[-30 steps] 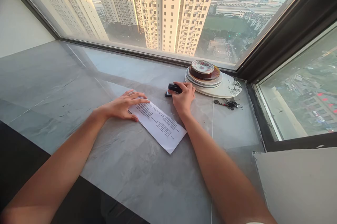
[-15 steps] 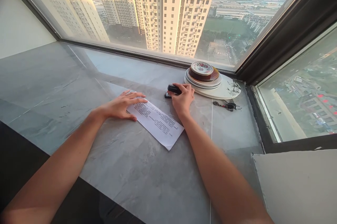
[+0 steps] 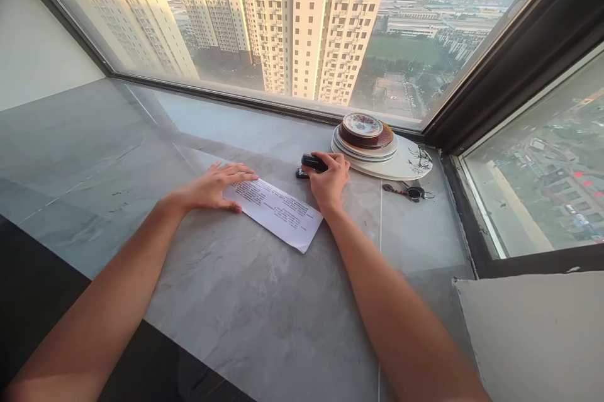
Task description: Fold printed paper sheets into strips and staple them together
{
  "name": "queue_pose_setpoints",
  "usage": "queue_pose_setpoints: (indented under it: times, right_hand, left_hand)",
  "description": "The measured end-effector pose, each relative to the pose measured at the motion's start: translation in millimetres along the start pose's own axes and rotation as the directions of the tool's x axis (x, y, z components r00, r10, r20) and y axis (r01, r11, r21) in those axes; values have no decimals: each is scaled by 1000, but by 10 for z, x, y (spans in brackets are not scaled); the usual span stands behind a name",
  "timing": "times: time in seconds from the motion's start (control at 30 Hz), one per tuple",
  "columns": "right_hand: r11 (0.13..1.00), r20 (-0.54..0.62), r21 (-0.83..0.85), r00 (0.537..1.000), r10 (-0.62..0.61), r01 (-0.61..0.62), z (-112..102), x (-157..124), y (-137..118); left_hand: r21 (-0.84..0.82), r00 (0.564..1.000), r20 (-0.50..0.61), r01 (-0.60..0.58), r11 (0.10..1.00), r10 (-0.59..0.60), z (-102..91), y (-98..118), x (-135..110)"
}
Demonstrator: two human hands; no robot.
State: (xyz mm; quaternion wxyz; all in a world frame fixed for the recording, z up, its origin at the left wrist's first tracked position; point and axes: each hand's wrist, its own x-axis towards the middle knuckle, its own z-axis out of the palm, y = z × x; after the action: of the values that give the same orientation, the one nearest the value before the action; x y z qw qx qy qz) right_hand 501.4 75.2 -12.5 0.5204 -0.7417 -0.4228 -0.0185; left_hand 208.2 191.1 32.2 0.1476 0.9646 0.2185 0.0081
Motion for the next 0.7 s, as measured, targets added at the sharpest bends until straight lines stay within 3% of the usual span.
queue_pose_setpoints:
  times: [0.2,0.33,0.5,0.6,0.7]
  right_hand:
    - [993,-187,-58,979,86,-98,-17,40,83]
    - [986,-233,-48,962,145,-160,-18,60,135]
    - [986,-236,-37,960,149,-162,-11,74,164]
    - [988,-229,-22,963,143,-152,-19,78,158]
    - [987,-218,0,963,158,-162,-27,81,153]
  left_hand:
    - [69,982,-93,169,983,-162,-13,-118,-24]
    - [44,945,-192,278,960,-265,-32,-129,-28]
    - [-79,935,-120,325,942,-333,-96,-88,-74]
    - [-157,957,-153,223,962,-247,-121,-23,-88]
    - [-271,992,-126,-48,961,14,-128,76,-86]
